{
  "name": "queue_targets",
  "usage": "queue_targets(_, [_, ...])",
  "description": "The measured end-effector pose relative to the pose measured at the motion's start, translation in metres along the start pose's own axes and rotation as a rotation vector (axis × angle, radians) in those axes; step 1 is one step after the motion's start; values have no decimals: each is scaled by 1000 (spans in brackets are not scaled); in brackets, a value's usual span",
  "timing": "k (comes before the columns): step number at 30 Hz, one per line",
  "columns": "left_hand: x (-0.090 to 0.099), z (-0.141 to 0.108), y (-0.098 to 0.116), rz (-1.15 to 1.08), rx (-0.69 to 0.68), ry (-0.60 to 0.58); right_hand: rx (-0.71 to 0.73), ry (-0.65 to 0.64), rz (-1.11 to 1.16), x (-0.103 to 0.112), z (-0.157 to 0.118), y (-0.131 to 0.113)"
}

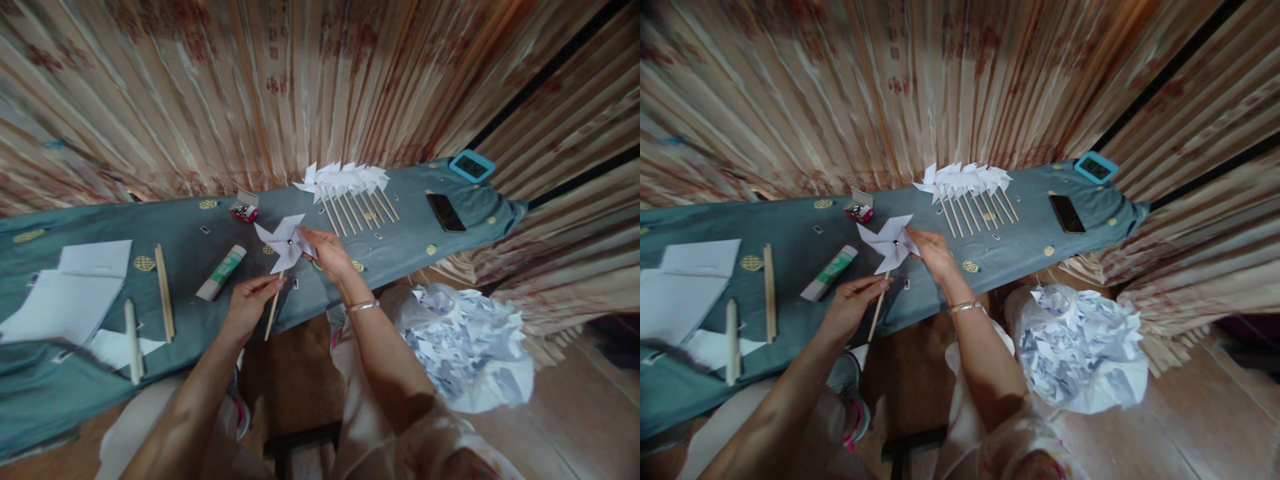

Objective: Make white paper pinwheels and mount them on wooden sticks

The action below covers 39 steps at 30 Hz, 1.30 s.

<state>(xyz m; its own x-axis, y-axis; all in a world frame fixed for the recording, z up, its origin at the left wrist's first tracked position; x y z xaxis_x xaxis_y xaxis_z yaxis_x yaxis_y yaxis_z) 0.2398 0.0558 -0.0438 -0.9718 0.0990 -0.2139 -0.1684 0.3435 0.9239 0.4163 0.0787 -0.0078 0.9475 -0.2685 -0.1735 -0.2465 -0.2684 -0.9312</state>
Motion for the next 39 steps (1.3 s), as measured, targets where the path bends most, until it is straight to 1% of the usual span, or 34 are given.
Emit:
queue_targets(7, [1, 0, 0, 4, 2, 10, 29, 6, -51, 0, 3, 1])
queue_targets(19, [2, 0, -2, -32, 14, 4, 67, -4, -42, -2, 4, 4])
queue_targets(25, [2, 0, -2, -12, 8, -3, 38, -10, 3, -4, 3, 6])
queue_targets(31, [1, 0, -1, -10, 12, -3, 76, -18, -18, -2, 6, 7])
queue_targets(34, [2, 0, 0, 6, -1, -5, 70, -24, -37, -3, 6, 7])
queue_targets(39, [2, -1, -1, 8, -1, -2, 61, -35, 14, -5, 3, 5])
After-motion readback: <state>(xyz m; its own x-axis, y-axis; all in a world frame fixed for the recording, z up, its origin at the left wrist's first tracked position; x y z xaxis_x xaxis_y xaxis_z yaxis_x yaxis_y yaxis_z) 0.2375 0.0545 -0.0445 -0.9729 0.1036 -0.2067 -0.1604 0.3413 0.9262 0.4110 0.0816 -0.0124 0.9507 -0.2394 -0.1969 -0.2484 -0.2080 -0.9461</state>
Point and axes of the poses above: each hand's wrist, its own z-axis towards the middle knuckle, its own x-axis out of the back of the hand, y = z × x, the point moved 10 cm from there along z, towards the middle knuckle, and after that the axes turned 6 degrees about -z, right-handed, at the moved point
